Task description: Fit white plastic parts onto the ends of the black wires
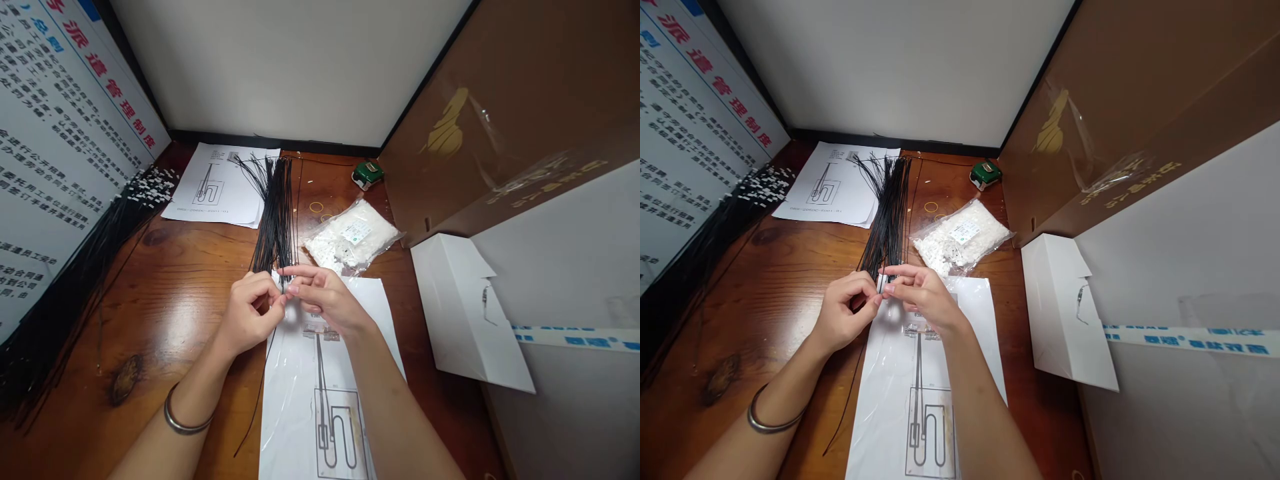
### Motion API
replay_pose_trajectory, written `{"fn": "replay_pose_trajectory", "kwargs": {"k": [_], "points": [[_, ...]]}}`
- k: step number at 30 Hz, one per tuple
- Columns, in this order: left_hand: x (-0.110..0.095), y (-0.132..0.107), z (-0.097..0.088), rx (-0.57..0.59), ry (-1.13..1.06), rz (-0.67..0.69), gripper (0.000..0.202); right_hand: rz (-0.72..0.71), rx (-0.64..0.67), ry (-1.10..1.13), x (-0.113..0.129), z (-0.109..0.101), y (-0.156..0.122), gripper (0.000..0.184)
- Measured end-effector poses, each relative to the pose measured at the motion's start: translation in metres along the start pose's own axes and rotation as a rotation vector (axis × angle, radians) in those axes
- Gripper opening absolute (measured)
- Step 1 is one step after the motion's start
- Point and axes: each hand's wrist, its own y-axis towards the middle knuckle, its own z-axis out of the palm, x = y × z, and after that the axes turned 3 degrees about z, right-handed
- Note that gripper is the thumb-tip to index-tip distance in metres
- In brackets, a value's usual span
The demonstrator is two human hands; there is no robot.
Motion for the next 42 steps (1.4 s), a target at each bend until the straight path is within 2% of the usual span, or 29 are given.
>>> {"fn": "replay_pose_trajectory", "kwargs": {"k": [6, 10, 13, 17, 21, 26, 28, 30, 34, 39, 42], "points": [[-0.001, 0.0, 0.001, 0.04, 0.005, 0.01, 0.022, -0.029, -0.037, 0.03, -0.002, 0.002, 0.002, 0.029], [-0.001, 0.001, 0.002, 0.049, -0.009, -0.063, 0.029, -0.02, -0.06, 0.064, -0.002, 0.003, 0.003, 0.021], [-0.002, 0.003, 0.002, -0.042, 0.013, -0.162, 0.035, -0.001, -0.015, 0.0, -0.001, 0.002, 0.002, 0.019], [-0.002, 0.004, 0.002, -0.142, 0.008, -0.201, 0.026, 0.039, 0.119, -0.159, 0.001, 0.004, -0.001, 0.019], [-0.001, 0.005, 0.004, -0.139, -0.057, -0.19, 0.016, 0.039, 0.214, -0.269, -0.001, 0.009, -0.003, 0.019], [-0.001, 0.005, 0.004, -0.133, -0.125, -0.197, 0.012, 0.033, 0.222, -0.314, -0.003, 0.01, -0.002, 0.018], [-0.001, 0.006, 0.002, -0.152, -0.137, -0.219, 0.014, 0.027, 0.179, -0.287, -0.002, 0.006, -0.002, 0.018], [-0.001, 0.006, 0.0, -0.144, -0.137, -0.24, 0.017, 0.009, 0.077, -0.218, 0.0, 0.002, -0.002, 0.021], [-0.001, 0.004, 0.0, -0.054, -0.099, -0.22, 0.019, -0.113, -0.126, -0.043, 0.003, -0.003, -0.001, 0.026], [-0.001, 0.002, 0.003, 0.083, -0.027, -0.179, 0.018, -0.173, -0.214, 0.058, 0.004, 0.001, -0.001, 0.019], [-0.002, 0.002, 0.003, 0.086, -0.018, -0.159, 0.019, -0.173, -0.246, 0.073, 0.004, 0.001, 0.0, 0.017]]}}
